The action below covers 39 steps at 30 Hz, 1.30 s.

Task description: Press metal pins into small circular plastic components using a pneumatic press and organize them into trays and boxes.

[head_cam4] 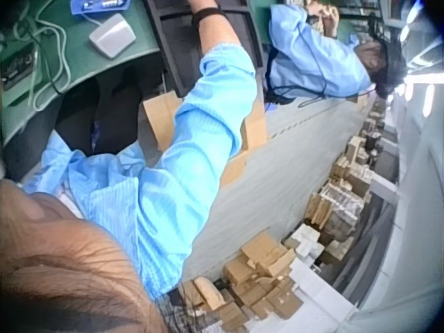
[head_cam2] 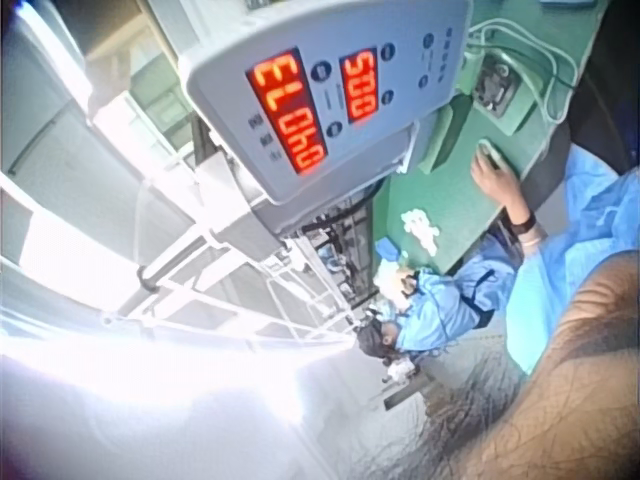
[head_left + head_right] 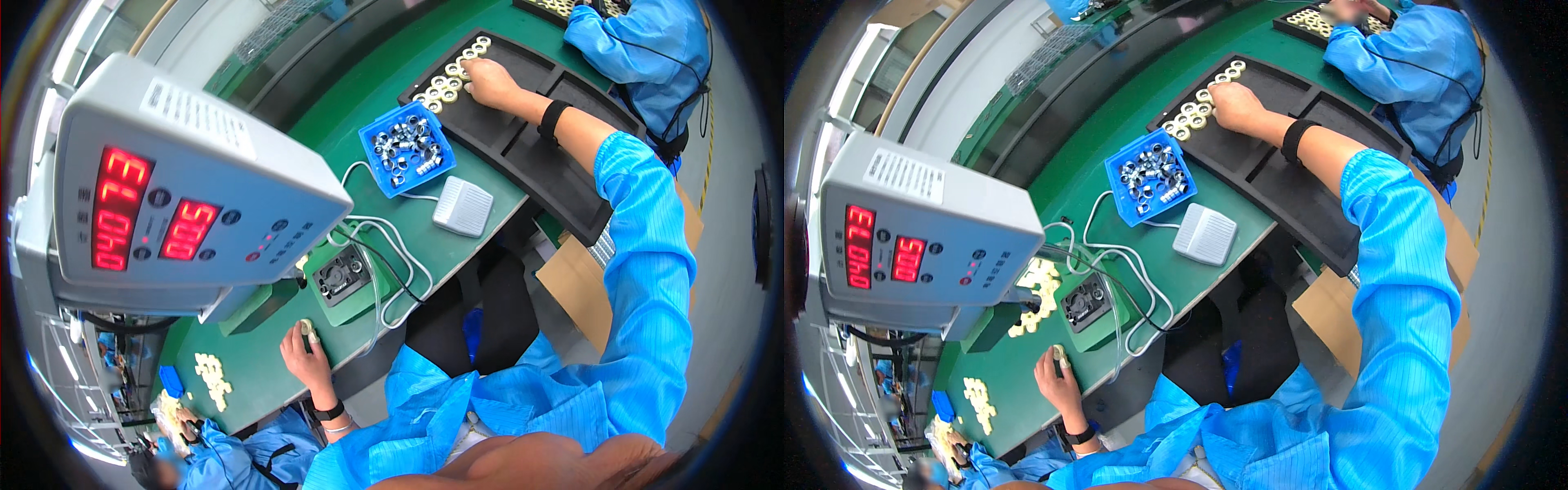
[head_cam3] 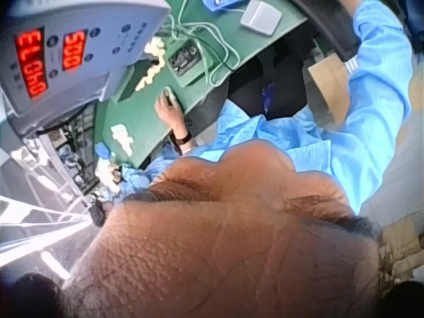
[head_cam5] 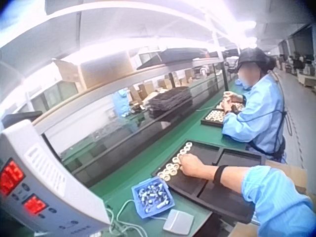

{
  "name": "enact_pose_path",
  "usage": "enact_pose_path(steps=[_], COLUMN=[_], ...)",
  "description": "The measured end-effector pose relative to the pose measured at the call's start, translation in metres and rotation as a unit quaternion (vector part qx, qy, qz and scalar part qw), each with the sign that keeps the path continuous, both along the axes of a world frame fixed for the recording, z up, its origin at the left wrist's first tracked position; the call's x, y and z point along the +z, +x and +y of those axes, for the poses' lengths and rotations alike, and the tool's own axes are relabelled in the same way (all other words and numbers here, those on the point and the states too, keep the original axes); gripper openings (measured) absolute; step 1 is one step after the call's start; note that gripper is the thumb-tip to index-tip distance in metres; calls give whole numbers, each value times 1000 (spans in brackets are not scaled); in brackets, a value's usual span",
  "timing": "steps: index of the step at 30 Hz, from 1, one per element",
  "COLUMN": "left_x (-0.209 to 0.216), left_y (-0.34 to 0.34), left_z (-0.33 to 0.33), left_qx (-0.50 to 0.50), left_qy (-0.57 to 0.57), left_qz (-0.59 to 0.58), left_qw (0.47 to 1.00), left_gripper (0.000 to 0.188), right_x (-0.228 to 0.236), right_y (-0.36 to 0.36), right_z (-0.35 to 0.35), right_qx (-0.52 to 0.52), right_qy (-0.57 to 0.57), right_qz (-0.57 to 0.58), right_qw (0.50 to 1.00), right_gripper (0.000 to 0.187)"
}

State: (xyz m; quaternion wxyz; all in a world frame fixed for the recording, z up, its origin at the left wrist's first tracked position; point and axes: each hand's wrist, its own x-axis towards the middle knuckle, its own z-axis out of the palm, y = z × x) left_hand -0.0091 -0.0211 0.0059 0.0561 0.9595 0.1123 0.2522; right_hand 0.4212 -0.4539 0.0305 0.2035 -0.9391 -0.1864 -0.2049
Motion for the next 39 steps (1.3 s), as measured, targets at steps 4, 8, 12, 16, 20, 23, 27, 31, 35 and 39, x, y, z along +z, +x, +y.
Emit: enact_pose_path(steps=[4,8,12,16,20,23,27,31,35,39], left_x=[-1,0,1,5,8,22,19,-7,-4,8], left_y=[-4,-2,1,10,21,5,-13,6,38,73], left_z=[0,3,13,11,6,-19,-98,-213,-302,-399], left_qx=[8,9,0,-27,-2,-39,-271,-521,-601,-664], left_qy=[-4,-13,-22,-46,6,12,-196,-328,-275,-256], left_qz=[1,-2,-11,-20,4,-154,-233,24,92,74], left_qw=[1000,1000,1000,998,1000,987,913,788,745,698], left_gripper=[38,44,43,44,45,42,31,39,46,58], right_x=[-28,-8,51,119,134,121,24,-86,-131,-139], right_y=[35,9,-29,-116,-233,-320,-419,-502,-503,-479], right_z=[2,-6,-25,-63,-90,-109,-201,-270,-297,-319], right_qx=[44,58,130,146,108,20,-190,-382,-411,-404], right_qy=[-113,-107,-104,15,74,129,307,304,287,246], right_qz=[85,61,71,149,77,43,56,132,123,188], right_qw=[989,991,984,978,988,991,931,862,856,861], right_gripper=[40,52,58,57,57,53,50,61,70,86])
